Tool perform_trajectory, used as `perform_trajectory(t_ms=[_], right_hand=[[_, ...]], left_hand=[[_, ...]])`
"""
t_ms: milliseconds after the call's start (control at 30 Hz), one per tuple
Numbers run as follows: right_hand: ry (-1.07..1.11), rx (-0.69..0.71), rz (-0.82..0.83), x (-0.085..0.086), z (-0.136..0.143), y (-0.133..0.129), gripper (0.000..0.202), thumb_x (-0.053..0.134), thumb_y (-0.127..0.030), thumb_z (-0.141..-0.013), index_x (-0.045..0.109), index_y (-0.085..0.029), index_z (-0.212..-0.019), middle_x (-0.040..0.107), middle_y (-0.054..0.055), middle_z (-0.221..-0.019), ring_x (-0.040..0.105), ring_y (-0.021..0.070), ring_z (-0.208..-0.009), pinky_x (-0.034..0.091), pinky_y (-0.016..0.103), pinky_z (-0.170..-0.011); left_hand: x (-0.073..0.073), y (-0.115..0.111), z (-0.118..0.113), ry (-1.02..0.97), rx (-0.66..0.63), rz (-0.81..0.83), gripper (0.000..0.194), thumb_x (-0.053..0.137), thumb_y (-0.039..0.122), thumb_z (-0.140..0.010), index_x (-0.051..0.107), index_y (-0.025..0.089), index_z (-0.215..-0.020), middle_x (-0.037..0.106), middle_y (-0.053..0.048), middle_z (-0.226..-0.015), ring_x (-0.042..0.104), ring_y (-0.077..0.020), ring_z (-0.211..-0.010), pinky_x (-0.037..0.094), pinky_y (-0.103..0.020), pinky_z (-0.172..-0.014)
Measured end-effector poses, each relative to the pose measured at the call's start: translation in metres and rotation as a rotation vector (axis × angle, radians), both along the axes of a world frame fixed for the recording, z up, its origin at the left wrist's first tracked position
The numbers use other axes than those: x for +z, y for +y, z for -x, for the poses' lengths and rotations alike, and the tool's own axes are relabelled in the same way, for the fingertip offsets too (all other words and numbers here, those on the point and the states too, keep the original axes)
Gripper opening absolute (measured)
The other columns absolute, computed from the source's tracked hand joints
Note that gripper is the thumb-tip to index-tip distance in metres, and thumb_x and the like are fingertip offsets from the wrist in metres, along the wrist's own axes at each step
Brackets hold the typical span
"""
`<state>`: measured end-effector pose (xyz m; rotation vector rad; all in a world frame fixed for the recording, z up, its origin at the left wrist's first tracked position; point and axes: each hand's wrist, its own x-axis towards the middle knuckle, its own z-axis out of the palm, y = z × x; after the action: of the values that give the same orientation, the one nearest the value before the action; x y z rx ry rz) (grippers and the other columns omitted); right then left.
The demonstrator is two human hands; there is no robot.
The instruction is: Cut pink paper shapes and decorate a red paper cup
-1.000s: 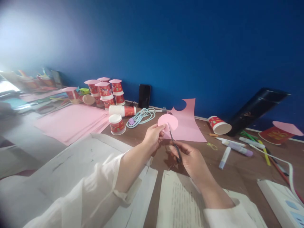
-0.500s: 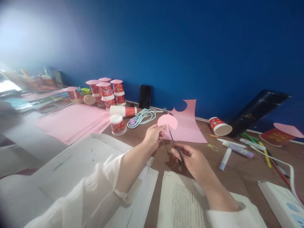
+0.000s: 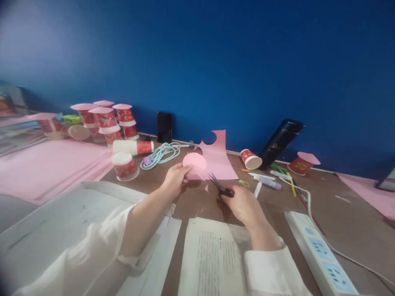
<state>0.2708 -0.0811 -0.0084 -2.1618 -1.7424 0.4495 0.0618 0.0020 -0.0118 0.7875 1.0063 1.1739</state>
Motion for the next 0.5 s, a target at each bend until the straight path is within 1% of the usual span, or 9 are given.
perform_trajectory(t_ms=[100, 200, 267, 333, 367, 433, 467, 500], right_hand=[[-0.022, 0.072, 0.015, 0.008, 0.002, -0.004, 0.025, 0.063, -0.040, -0.078, 0.075, -0.029, -0.097, 0.076, 0.004, -0.097, 0.069, 0.0262, -0.090, 0.048, 0.033, -0.075], [0.068, 0.163, 0.028, 0.017, 0.000, -0.010, 0.031, 0.065, -0.038, -0.077, 0.075, -0.030, -0.105, 0.074, 0.002, -0.110, 0.068, 0.0258, -0.099, 0.049, 0.033, -0.081], [0.123, 0.142, 0.043, 0.021, -0.008, -0.013, 0.033, 0.064, -0.042, -0.078, 0.075, -0.031, -0.107, 0.073, 0.002, -0.114, 0.067, 0.0261, -0.105, 0.049, 0.034, -0.087], [0.092, 0.027, 0.047, 0.023, -0.025, -0.011, 0.033, 0.059, -0.049, -0.081, 0.076, -0.030, -0.103, 0.074, 0.002, -0.111, 0.067, 0.0268, -0.105, 0.049, 0.036, -0.091], [0.030, -0.065, 0.014, 0.024, -0.036, -0.008, 0.034, 0.057, -0.052, -0.082, 0.077, -0.030, -0.099, 0.074, 0.002, -0.111, 0.067, 0.0271, -0.104, 0.049, 0.037, -0.091], [-0.124, -0.255, -0.097, 0.023, -0.062, 0.004, 0.037, 0.052, -0.052, -0.085, 0.075, -0.029, -0.104, 0.073, 0.004, -0.114, 0.067, 0.0277, -0.105, 0.050, 0.037, -0.089], [-0.214, -0.342, -0.107, 0.022, -0.075, 0.011, 0.039, 0.051, -0.050, -0.085, 0.073, -0.029, -0.109, 0.072, 0.006, -0.115, 0.068, 0.0292, -0.101, 0.052, 0.039, -0.084], [-0.257, -0.389, -0.092, 0.021, -0.087, 0.019, 0.042, 0.054, -0.048, -0.083, 0.073, -0.024, -0.111, 0.071, 0.013, -0.115, 0.067, 0.0353, -0.099, 0.053, 0.046, -0.079]], left_hand=[[0.000, -0.002, 0.001, 0.030, -0.033, -0.011, 0.015, 0.063, 0.018, -0.073, 0.052, 0.015, -0.063, 0.043, 0.006, -0.047, 0.034, -0.0029, -0.040, 0.021, -0.015, -0.039], [0.000, -0.003, 0.000, 0.059, -0.068, -0.011, 0.013, 0.063, 0.019, -0.074, 0.054, 0.015, -0.066, 0.042, 0.006, -0.046, 0.032, -0.0030, -0.038, 0.020, -0.016, -0.039], [0.000, -0.003, 0.000, 0.097, -0.079, -0.010, 0.013, 0.062, 0.019, -0.075, 0.053, 0.016, -0.066, 0.042, 0.007, -0.045, 0.032, -0.0031, -0.036, 0.021, -0.016, -0.038], [-0.001, -0.004, 0.000, 0.147, -0.087, -0.009, 0.015, 0.062, 0.020, -0.075, 0.052, 0.016, -0.064, 0.042, 0.006, -0.045, 0.032, -0.0033, -0.036, 0.022, -0.017, -0.039], [-0.001, -0.004, -0.001, 0.169, -0.091, -0.010, 0.017, 0.062, 0.021, -0.076, 0.051, 0.016, -0.063, 0.042, 0.006, -0.045, 0.033, -0.0034, -0.036, 0.022, -0.017, -0.039], [-0.001, -0.004, -0.001, 0.200, -0.098, -0.017, 0.020, 0.061, 0.022, -0.077, 0.049, 0.017, -0.061, 0.042, 0.006, -0.045, 0.033, -0.0038, -0.035, 0.021, -0.017, -0.038], [-0.002, -0.004, -0.001, 0.212, -0.098, -0.027, 0.021, 0.060, 0.022, -0.077, 0.048, 0.018, -0.061, 0.042, 0.006, -0.044, 0.033, -0.0040, -0.035, 0.021, -0.018, -0.038], [-0.002, -0.004, -0.001, 0.222, -0.095, -0.039, 0.021, 0.060, 0.022, -0.077, 0.048, 0.018, -0.060, 0.042, 0.006, -0.044, 0.033, -0.0042, -0.035, 0.021, -0.018, -0.038]])
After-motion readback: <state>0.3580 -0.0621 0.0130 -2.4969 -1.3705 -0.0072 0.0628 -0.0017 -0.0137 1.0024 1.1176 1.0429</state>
